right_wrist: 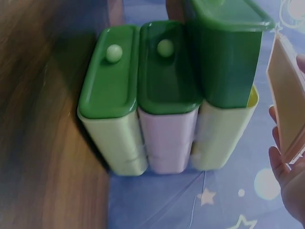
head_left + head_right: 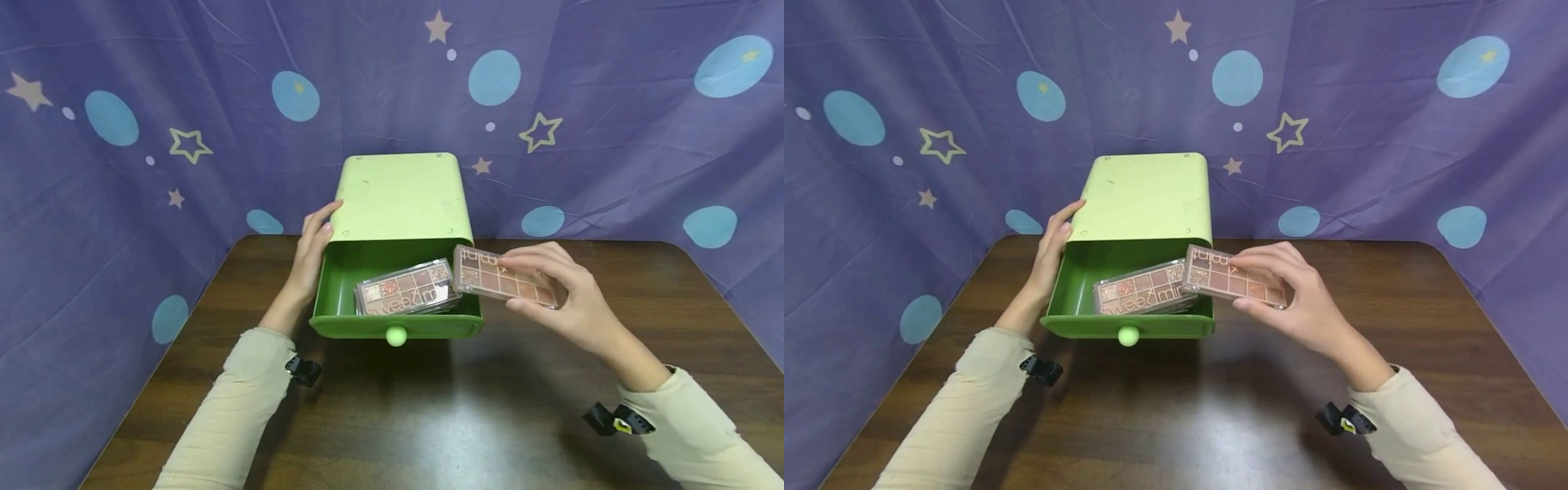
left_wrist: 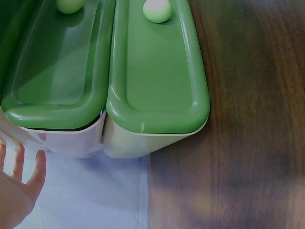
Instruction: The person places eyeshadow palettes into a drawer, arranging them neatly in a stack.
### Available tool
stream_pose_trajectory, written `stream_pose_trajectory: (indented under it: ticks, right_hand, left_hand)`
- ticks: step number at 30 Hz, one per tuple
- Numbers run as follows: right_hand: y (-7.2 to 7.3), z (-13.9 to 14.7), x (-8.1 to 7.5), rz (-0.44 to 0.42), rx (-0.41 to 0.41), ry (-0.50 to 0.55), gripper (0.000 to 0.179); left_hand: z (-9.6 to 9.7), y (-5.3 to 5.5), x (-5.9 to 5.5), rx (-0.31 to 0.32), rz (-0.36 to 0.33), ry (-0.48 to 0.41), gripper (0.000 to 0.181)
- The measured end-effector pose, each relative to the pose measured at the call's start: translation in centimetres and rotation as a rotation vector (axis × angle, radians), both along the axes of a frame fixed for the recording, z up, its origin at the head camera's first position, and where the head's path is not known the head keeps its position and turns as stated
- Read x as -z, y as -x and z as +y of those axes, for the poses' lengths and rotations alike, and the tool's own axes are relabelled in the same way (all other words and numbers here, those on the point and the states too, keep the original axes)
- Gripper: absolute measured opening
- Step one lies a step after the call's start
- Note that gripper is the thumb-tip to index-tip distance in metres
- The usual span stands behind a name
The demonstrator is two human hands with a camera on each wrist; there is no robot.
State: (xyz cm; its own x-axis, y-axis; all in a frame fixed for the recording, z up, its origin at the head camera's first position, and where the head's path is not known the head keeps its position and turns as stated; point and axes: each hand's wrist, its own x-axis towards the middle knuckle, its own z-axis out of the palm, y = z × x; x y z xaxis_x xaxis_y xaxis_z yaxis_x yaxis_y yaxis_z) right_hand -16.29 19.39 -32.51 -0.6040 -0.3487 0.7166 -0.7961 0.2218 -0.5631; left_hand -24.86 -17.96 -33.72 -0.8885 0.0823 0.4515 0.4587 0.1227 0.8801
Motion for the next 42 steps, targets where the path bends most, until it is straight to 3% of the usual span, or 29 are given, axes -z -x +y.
stream_pose_trajectory:
  ticks: [13, 25, 42]
  right_hand:
    - [-0.2, -3.4, -1.9, -0.077, -0.039, -0.031, 0.055]
    - [0.7, -6.2, -3.1, -0.206, -0.077, -0.146, 0.047]
    - [2.3, -8.3, -3.7, -0.275, -0.171, -0.260, 0.040]
  left_hand:
    - [0.0, 0.0, -0.1, -0.002, 0.006, 0.005, 0.054]
    - [0.0, 0.0, 0.0, -0.003, 0.025, 0.010, 0.054]
    - [-0.1, 0.1, 0.0, -0.009, 0.023, 0.020, 0.053]
